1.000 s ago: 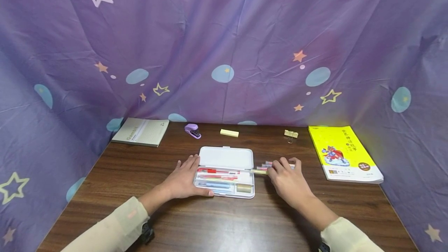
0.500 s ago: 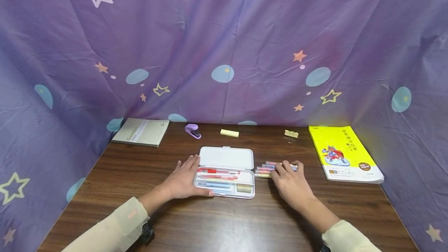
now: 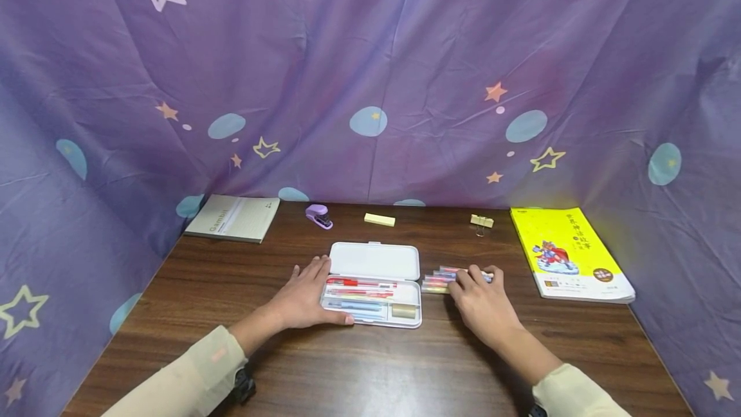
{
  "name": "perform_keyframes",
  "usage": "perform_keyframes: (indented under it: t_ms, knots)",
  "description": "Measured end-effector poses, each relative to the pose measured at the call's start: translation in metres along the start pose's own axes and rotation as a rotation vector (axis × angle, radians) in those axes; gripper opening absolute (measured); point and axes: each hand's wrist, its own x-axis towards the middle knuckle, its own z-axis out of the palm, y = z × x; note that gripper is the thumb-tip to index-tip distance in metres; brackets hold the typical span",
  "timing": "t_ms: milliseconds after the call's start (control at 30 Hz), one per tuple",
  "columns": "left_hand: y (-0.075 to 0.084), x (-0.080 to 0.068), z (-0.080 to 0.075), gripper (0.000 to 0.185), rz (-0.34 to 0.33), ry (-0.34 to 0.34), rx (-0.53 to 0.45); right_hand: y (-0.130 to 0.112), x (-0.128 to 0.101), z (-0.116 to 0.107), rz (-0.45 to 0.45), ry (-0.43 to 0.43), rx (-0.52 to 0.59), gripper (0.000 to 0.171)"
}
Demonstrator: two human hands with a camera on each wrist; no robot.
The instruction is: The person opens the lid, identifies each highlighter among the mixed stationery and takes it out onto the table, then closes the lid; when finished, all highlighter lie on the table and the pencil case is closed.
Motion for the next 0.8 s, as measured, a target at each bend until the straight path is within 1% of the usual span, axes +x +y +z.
perform_keyframes:
  t_ms: [300, 467, 600, 800]
  knots:
    - [0.001, 0.000, 0.000, 0.147, -0.004, -0.004, 0.003, 0.001, 0.000, -0.001, 0.014, -0.002, 0.015, 0.017]
    - [0.001, -0.001, -0.001, 0.147, -0.008, -0.004, -0.004, -0.004, 0.010, -0.004, 0.015, 0.008, 0.048, 0.020]
    - [0.001, -0.001, -0.001, 0.147, -0.007, -0.006, -0.004, -0.016, 0.023, -0.008, 0.015, -0.002, 0.065, 0.023]
    - [0.000, 0.000, -0.001, 0.147, -0.005, -0.009, 0.002, -0.043, 0.046, -0.008, 0.001, -0.030, 0.093, 0.026]
